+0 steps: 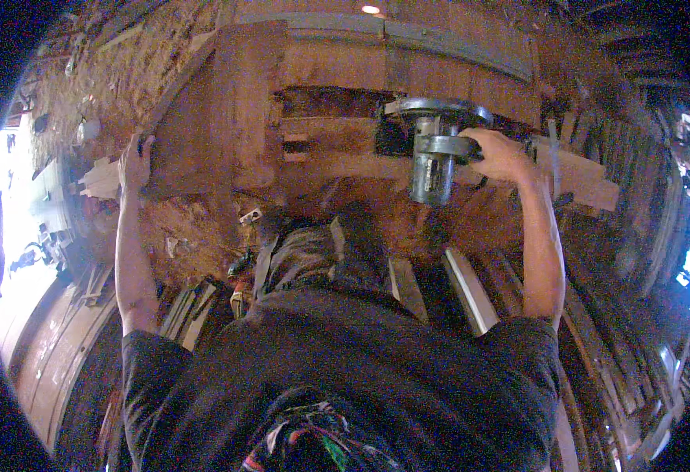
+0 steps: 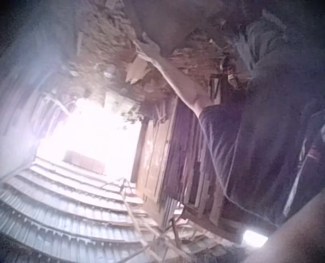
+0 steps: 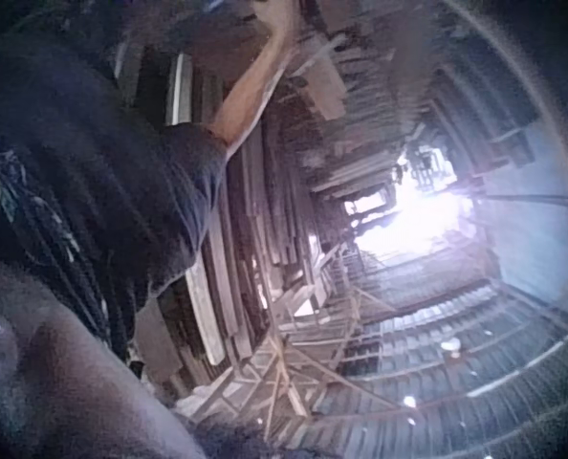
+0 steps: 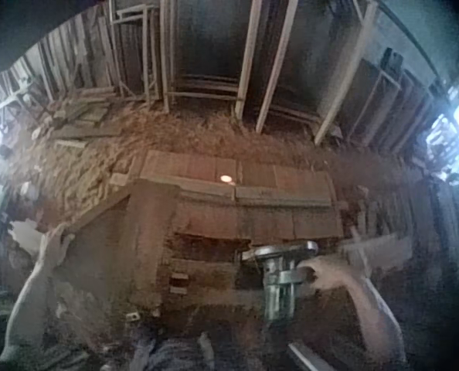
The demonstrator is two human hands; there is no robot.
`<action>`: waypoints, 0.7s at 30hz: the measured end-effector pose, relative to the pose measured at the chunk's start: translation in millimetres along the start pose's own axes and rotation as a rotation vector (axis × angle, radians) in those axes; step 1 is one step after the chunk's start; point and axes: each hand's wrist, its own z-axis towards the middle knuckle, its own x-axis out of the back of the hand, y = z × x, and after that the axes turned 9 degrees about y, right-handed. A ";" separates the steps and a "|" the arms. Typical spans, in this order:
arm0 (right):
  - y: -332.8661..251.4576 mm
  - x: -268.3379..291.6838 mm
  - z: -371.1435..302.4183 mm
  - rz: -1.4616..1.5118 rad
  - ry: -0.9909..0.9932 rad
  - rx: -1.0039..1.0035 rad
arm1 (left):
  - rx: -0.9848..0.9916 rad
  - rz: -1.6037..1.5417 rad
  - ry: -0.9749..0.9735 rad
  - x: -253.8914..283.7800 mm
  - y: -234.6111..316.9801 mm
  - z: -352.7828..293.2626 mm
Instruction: The person measures and marks a wooden plank with a ruler and pencil, then uses a circular saw to cut the plank. They handle the cut pieces and continue cutting additional sections of wood.
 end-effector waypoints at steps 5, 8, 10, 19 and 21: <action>-113.8 23.3 -17.5 0.354 0.404 -0.044 | 0.043 0.069 -0.099 14.2 17.8 2.7; -172.5 -68.1 2.2 0.802 0.167 -0.032 | 0.021 0.047 -0.045 1.9 -5.5 -2.6; -217.5 -138.0 25.6 0.816 -0.174 0.002 | 0.005 -0.022 -0.012 4.5 4.7 -0.1; -351.0 -258.4 89.8 1.788 -0.356 -0.269 | 0.039 -0.015 -0.109 17.7 14.1 3.0; -364.5 -264.8 94.2 1.887 -0.338 -0.283 | 0.008 -0.061 -0.093 13.8 8.8 2.6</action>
